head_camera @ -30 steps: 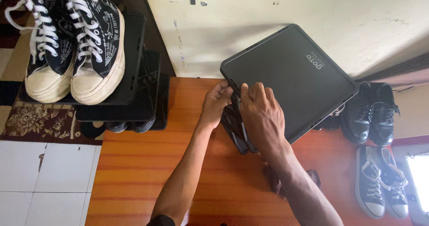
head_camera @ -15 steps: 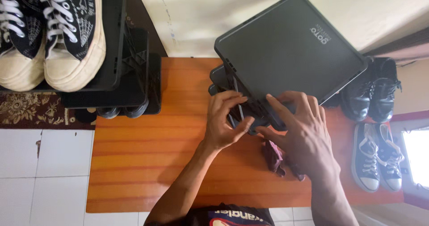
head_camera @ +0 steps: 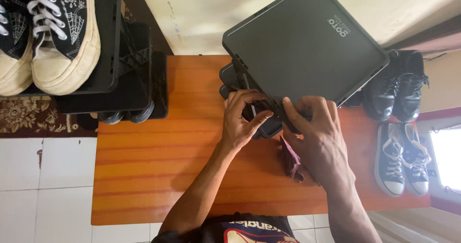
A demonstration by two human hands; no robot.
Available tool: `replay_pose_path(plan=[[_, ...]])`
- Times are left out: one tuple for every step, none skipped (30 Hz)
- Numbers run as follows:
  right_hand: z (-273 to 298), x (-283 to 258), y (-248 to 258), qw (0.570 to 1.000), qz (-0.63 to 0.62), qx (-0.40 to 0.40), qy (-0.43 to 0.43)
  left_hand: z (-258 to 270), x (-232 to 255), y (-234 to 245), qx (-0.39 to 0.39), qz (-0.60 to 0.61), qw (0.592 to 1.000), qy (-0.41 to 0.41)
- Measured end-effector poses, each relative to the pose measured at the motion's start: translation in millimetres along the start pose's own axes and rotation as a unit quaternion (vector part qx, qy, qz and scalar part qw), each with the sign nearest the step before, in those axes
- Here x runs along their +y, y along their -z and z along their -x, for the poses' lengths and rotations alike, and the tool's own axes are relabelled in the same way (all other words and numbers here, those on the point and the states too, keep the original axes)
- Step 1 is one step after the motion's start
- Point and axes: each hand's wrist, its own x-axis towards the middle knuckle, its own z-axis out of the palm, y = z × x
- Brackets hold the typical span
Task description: The person wipes a black plastic shoe rack component with a purple cloth. They then wipe a black shoe rack tray and place it on top of the assembled rack. Finally, they wipe a black high-heeled shoe and place it on the rack.
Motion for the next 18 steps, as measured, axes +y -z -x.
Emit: replay_pose_path(plan=[[0,-1,0,1.000,0.001,-0.004,-0.003,0,3,0,0.002,-0.001,1.000,0.007],[1,-2,0,1.000,0.002,-0.008,-0.006,-1,4,1,0.005,0.011,1.000,0.009],[1,-2,1,1.000,0.004,-0.011,-0.010,-1,5,0,0.006,0.023,1.000,0.011],[1,-1,1,1.000,0.008,-0.010,-0.003,-2,6,-1,0.008,0.036,0.999,0.012],[1,0,1,1.000,0.011,-0.009,0.005,-2,5,-3,0.010,0.037,0.999,0.017],[0,0,0,1.000,0.014,-0.008,0.012,-1,5,-4,0.012,0.038,0.999,0.022],[0,1,-1,1.000,0.017,-0.010,0.020,0,4,-6,0.013,0.040,0.999,0.028],[-1,1,-4,0.999,0.019,-0.012,0.027,1,3,-7,0.011,0.054,0.998,0.027],[-2,2,-6,0.999,0.021,-0.013,0.035,0,2,-8,0.010,0.067,0.997,0.026],[-1,3,-6,0.999,0.017,-0.016,0.028,0,1,-8,0.008,0.079,0.997,0.025],[0,3,-8,0.999,0.013,-0.019,0.022,1,1,-7,0.004,0.074,0.997,0.026],[1,3,-9,1.000,0.008,-0.023,0.016,3,1,-5,0.000,0.069,0.997,0.027],[1,3,-9,1.000,0.009,-0.022,0.018,4,0,-3,-0.002,0.062,0.998,0.029],[2,3,-9,1.000,0.009,-0.022,0.020,5,0,-1,0.002,0.061,0.998,0.019],[2,3,-9,1.000,0.010,-0.019,0.023,6,-2,0,0.005,0.061,0.998,0.006],[1,2,-8,0.999,0.012,-0.022,0.026,6,-5,1,0.009,0.060,0.998,-0.006],[0,2,-7,0.999,0.014,-0.025,0.030,5,-9,1,0.045,0.120,0.991,0.050],[-3,1,-6,0.999,0.017,-0.028,0.034,1,-15,1,0.080,0.179,0.975,0.106]])
